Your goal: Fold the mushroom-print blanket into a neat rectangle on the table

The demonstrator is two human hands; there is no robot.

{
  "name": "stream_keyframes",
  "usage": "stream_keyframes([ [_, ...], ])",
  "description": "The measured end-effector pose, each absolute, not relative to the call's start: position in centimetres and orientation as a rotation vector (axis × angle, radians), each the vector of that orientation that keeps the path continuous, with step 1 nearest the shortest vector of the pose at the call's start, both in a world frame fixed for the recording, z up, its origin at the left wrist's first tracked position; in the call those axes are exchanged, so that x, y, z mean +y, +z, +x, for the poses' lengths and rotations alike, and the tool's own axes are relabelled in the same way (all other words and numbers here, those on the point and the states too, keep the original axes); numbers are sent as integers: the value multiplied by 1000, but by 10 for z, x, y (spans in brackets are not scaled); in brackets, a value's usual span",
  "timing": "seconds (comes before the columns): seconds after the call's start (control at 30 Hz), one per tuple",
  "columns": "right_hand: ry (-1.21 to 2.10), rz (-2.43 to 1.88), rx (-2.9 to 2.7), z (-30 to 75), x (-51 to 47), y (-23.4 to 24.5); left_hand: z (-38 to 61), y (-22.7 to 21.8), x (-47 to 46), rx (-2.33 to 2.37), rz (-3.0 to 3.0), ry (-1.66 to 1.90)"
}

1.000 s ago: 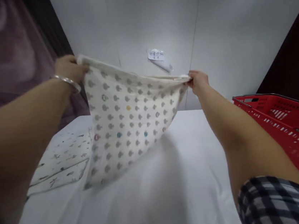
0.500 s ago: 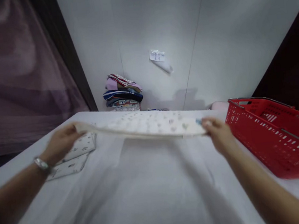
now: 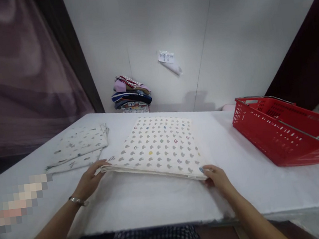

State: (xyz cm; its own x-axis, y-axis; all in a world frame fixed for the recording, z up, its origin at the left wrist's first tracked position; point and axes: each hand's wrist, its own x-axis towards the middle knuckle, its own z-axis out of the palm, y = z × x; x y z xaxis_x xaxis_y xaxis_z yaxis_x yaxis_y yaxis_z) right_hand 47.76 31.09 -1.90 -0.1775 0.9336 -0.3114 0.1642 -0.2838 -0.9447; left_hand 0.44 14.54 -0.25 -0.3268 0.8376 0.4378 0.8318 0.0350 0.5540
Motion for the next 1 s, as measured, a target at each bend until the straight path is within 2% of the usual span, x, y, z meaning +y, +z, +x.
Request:
stream_keyframes([
  [0.13,1506,-1538,-1458,476,299,-29,-3,-22,133,2226,1957,1021],
  [0.27,1339,-1632,-1776,479,297,-33,-3,-37,126,2223,1927,997],
  [0.5,530,-1671,-2459,486,293,-28,9,-44,122,2217,1714,1063],
  [0.6,218,-1755,-2584,478,284,-18,16,-47,120,2239,1614,1116],
  [0.67,113,-1640,-2606,465,276,-12,23,-48,117,2271,1545,1173],
  [0.83,352,-954,-2665,405,259,-7,42,-46,111,2478,1316,1311],
  [1.0,543,-541,-2706,321,250,-12,61,-43,106,2601,994,1315],
])
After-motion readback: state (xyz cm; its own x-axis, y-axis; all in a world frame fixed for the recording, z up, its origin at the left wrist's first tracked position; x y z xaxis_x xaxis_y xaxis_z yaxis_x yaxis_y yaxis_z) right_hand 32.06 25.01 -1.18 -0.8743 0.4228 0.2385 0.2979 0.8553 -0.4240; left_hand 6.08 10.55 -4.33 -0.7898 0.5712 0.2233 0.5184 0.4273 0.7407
